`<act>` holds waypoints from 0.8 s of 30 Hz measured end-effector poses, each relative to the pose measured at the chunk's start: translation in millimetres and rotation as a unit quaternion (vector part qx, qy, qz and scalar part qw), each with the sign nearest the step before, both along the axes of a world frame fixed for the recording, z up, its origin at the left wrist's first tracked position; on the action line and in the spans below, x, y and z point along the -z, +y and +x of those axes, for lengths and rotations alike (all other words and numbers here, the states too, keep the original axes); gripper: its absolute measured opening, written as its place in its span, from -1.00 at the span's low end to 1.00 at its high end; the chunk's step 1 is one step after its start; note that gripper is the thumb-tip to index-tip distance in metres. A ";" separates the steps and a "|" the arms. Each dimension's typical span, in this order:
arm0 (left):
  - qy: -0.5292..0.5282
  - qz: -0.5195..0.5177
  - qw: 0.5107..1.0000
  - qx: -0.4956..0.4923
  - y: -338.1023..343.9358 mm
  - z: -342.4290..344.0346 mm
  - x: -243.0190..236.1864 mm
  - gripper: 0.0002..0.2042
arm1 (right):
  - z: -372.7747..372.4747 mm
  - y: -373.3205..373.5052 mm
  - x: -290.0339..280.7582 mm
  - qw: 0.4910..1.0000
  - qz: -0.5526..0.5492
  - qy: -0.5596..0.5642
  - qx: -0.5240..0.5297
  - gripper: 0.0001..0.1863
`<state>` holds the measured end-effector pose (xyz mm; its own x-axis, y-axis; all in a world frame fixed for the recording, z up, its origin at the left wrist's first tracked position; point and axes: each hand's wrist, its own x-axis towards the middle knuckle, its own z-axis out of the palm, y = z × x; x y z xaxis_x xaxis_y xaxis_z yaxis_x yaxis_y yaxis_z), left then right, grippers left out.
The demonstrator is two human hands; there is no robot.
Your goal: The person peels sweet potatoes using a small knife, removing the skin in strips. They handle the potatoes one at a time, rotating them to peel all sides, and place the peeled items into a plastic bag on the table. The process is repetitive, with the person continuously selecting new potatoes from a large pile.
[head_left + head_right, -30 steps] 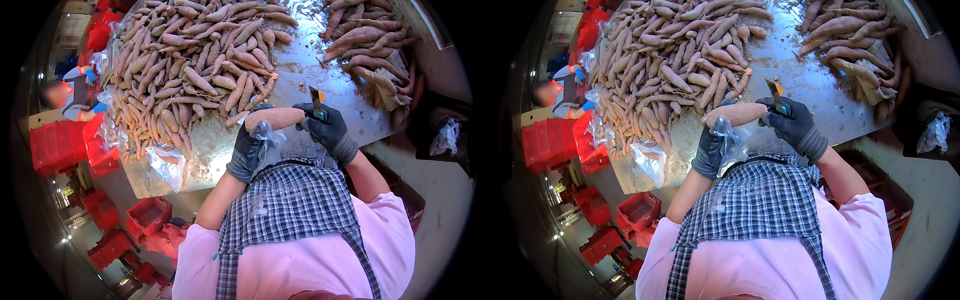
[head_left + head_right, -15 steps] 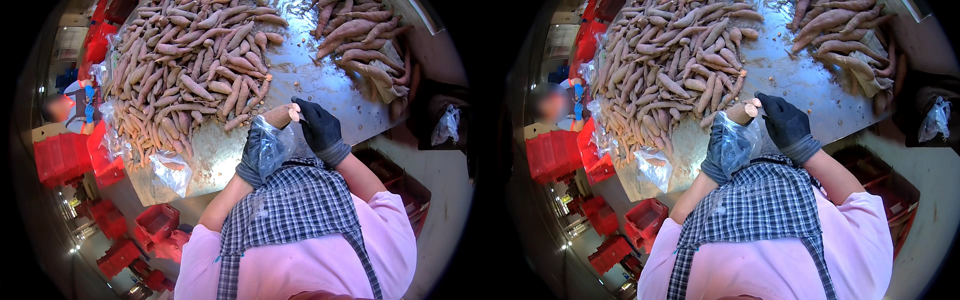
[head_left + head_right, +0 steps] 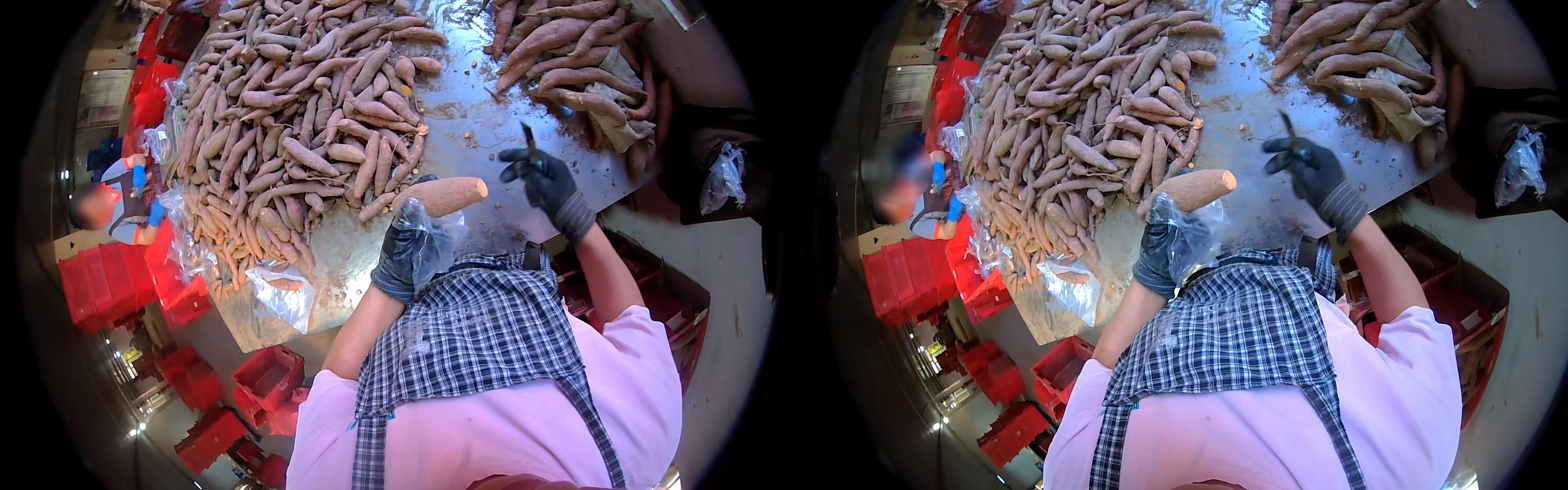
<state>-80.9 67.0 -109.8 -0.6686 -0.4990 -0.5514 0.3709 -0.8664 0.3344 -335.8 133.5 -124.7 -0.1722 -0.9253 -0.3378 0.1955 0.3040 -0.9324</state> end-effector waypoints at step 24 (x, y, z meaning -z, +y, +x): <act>-0.648 -0.595 0.228 0.417 -98.4 -6.5 -108.3 -0.81 | 37.3 4.5 -10.9 0.993 0.029 -0.110 0.045 -0.61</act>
<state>-87.4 -31.4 -1.5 -0.4652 -0.8084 -0.3607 -0.8353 0.5358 -0.1235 -298.5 138.1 -113.8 -0.1687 -0.8873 -0.4291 0.4209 0.3288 -0.8454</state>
